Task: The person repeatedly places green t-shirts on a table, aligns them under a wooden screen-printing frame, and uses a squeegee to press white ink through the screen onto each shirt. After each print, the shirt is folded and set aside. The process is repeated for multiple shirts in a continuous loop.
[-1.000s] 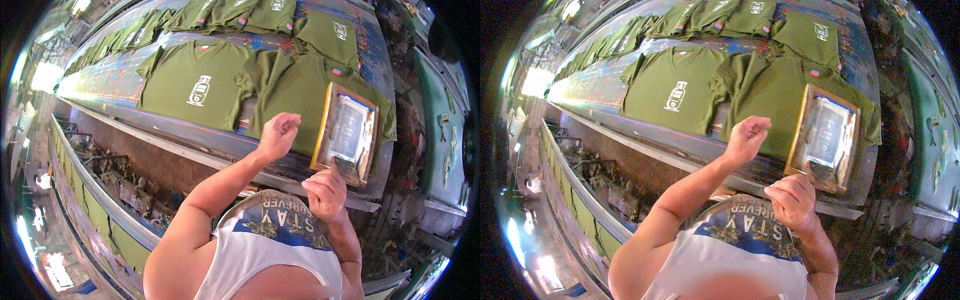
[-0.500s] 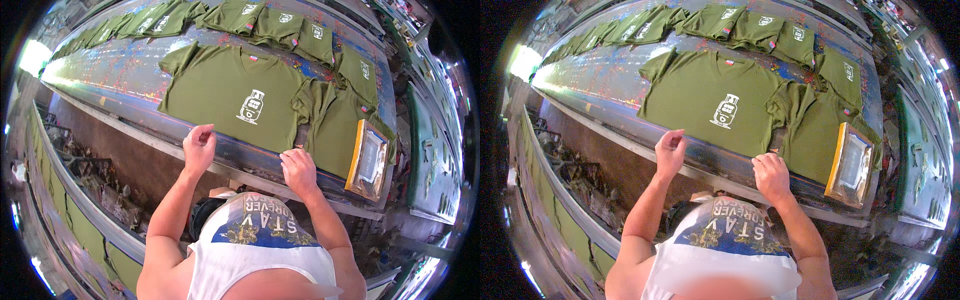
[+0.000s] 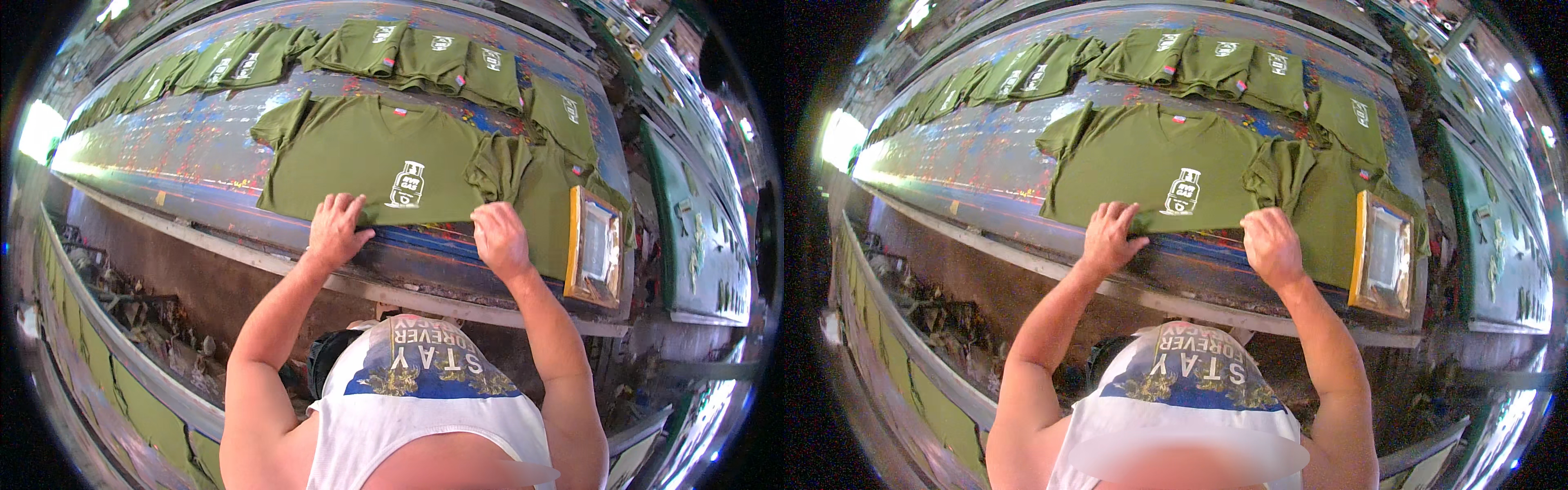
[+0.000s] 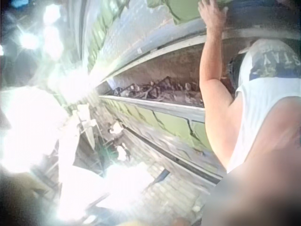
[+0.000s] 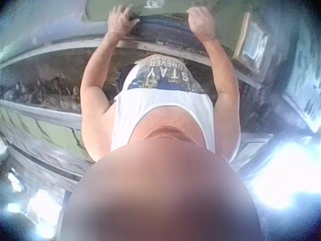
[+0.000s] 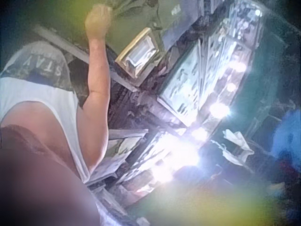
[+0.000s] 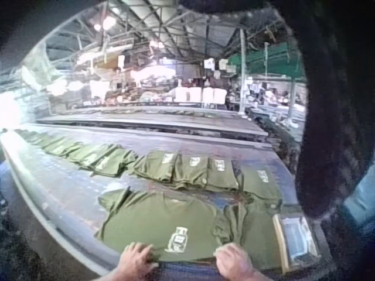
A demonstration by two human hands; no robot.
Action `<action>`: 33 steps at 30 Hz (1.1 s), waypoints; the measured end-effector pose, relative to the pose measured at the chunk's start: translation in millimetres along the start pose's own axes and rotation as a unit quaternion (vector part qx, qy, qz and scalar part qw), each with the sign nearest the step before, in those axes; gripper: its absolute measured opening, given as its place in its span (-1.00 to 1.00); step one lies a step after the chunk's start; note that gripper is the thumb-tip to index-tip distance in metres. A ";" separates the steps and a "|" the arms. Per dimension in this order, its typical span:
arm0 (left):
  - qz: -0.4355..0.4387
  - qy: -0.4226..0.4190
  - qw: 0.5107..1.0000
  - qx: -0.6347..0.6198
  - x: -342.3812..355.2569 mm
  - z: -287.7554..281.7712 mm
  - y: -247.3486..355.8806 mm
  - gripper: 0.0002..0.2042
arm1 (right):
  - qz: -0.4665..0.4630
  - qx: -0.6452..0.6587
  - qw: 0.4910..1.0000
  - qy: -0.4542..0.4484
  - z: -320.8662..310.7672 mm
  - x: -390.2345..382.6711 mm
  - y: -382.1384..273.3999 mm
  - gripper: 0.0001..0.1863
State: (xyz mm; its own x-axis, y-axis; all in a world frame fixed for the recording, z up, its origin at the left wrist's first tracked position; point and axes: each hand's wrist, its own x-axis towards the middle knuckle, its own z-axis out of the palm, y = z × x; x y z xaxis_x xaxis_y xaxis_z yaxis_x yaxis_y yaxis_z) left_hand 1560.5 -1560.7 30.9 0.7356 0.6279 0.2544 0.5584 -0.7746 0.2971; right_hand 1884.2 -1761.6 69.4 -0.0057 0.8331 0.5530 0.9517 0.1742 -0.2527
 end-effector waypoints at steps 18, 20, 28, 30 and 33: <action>0.044 0.180 0.921 -0.342 192.6 -73.8 39.2 -0.49 | 0.066 0.006 0.996 -0.054 40.1 29.7 -72.5 -0.70; -0.033 0.144 0.877 -0.457 202.5 -76.3 52.3 -0.55 | 0.087 0.011 0.996 -0.036 44.8 42.6 -83.2 -0.66; -0.088 0.161 0.783 -0.594 240.8 -106.4 67.4 -0.55 | 0.096 -0.049 0.994 0.034 33.5 96.3 -91.3 -0.68; -0.080 0.184 0.792 -0.576 250.6 -128.5 60.3 -0.58 | 0.055 -0.009 0.992 0.113 12.7 103.0 -86.3 -0.70; -0.090 0.201 0.849 -0.481 268.6 -178.8 46.7 -0.59 | -0.014 0.028 0.982 0.186 -37.6 123.5 -72.1 -0.71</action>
State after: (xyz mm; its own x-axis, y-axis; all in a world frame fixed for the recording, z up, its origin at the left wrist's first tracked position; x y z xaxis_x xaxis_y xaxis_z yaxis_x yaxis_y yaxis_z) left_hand 1715.6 -1414.6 277.7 0.3737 0.8540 0.3619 -0.0655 -0.3648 0.9288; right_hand 1826.4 -1691.0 185.8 0.0917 0.5803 0.8092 0.9342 0.2312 -0.2717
